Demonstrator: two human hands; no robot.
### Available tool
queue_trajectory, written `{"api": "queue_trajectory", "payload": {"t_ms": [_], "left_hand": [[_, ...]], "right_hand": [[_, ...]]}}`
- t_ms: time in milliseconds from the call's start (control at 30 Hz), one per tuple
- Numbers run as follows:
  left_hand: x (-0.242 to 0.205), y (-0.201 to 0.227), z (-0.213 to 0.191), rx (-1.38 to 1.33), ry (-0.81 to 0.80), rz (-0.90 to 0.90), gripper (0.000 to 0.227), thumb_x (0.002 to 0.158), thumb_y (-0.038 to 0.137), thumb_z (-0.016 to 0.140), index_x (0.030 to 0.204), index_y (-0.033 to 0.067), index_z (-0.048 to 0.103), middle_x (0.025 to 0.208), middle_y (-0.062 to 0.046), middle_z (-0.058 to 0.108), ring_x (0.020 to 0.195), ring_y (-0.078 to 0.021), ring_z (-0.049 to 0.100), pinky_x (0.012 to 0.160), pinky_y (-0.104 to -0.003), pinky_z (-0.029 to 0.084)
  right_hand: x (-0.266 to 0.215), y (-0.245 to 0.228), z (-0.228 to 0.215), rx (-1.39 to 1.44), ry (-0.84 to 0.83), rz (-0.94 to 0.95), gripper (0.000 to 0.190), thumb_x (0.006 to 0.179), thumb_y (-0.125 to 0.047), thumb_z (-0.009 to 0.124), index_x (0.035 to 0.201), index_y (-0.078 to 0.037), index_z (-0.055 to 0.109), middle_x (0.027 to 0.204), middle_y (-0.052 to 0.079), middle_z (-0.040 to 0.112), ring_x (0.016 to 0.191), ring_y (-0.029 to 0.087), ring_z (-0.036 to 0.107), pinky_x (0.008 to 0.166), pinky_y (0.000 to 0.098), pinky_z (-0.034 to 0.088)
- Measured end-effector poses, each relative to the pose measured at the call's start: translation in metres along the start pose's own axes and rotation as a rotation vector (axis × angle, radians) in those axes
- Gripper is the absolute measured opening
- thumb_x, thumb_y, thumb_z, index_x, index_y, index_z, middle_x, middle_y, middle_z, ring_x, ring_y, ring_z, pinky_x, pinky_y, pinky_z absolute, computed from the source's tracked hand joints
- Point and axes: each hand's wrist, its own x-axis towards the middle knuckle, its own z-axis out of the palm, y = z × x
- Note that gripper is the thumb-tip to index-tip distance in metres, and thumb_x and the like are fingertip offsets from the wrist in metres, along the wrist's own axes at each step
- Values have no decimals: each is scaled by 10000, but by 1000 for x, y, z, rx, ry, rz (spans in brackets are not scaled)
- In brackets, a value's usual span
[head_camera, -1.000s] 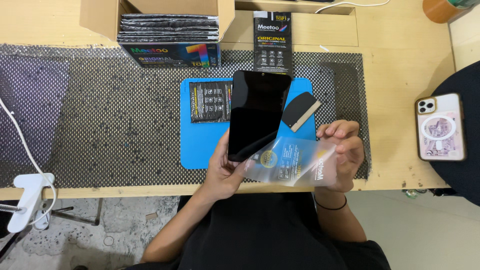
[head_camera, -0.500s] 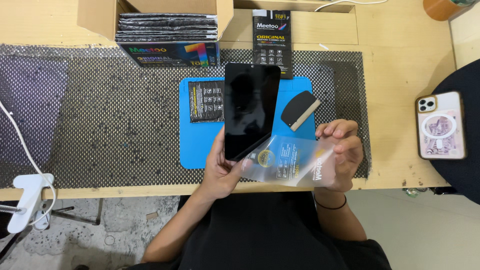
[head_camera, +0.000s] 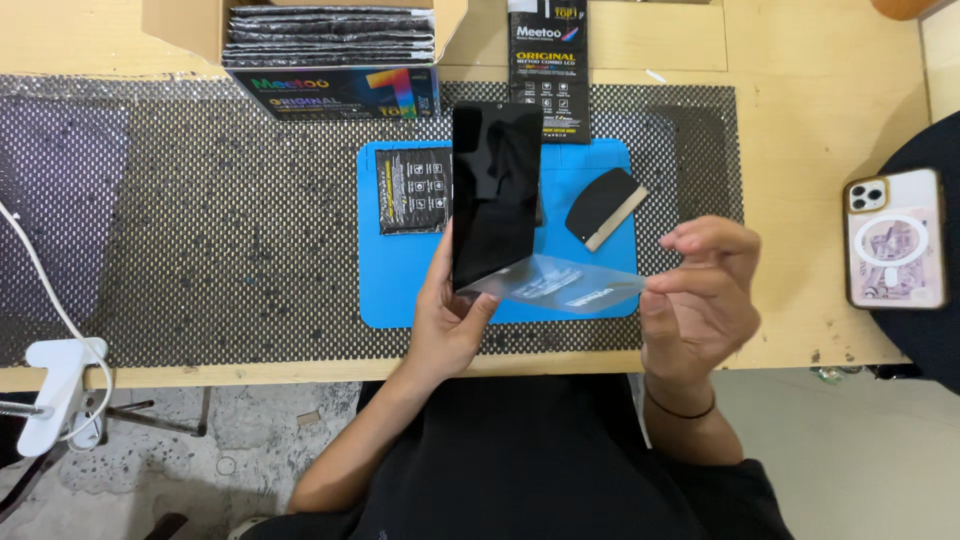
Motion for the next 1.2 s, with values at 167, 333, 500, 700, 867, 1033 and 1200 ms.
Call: {"api": "queue_trajectory", "payload": {"t_ms": [167, 333, 500, 700, 867, 1033, 1200], "left_hand": [[-1, 9, 6, -18, -43, -82, 799, 984, 8, 618, 1630, 35, 148, 1622, -211, 351, 1494, -337, 381, 1191, -455, 431], [0, 17, 8, 51, -45, -180, 792, 1006, 125, 628, 1619, 50, 133, 1691, -165, 253, 1562, -296, 322, 1220, -379, 443], [-2, 10, 7, 42, -25, -227, 816, 986, 78, 636, 1623, 47, 127, 1701, -159, 221, 1505, -270, 395, 1163, -337, 469], [0, 15, 9, 45, -36, -254, 813, 984, 146, 645, 1622, 48, 151, 1630, -170, 371, 1450, -267, 479, 1183, -347, 447], [0, 13, 7, 76, -7, -227, 788, 981, 143, 653, 1609, 28, 190, 1618, -171, 376, 1479, -274, 432, 1207, -371, 429], [3, 8, 6, 2, 61, -205, 811, 974, 149, 669, 1619, 35, 191, 1520, -171, 502, 1384, -265, 539, 1133, -360, 481], [4, -1, 3, -20, 113, -104, 806, 933, -95, 641, 1609, -5, 213, 1323, -273, 611, 1186, -319, 643, 928, -434, 624]], "right_hand": [[35, -31, -1, -72, -149, 40, 83, 931, -142, 690, 879, -82, 666, 1152, 131, 478, 1202, 302, 470, 1129, 469, 450], [63, -30, -1, -41, -281, 103, 9, 977, -98, 684, 975, -105, 688, 1221, 96, 515, 1240, 274, 502, 1169, 435, 478], [83, -8, 4, -5, -390, 203, 45, 969, -37, 699, 990, -76, 689, 1232, 113, 571, 1212, 223, 538, 1002, 288, 511], [111, 25, 19, 2, -484, 358, 63, 1012, -7, 669, 1053, -28, 711, 1224, 153, 600, 1167, 233, 588, 969, 300, 528], [112, 65, 21, 16, -353, 359, 57, 1042, -21, 618, 1078, -27, 663, 1107, 95, 640, 1036, 177, 580, 934, 287, 484], [66, 98, 9, -51, -392, 224, 93, 1019, 34, 586, 1096, 55, 634, 977, 154, 638, 856, 216, 601, 746, 296, 532], [42, 73, 16, 46, -714, 48, 136, 871, -58, 749, 1001, -26, 772, 691, 110, 692, 596, 251, 656, 631, 363, 542]]}}
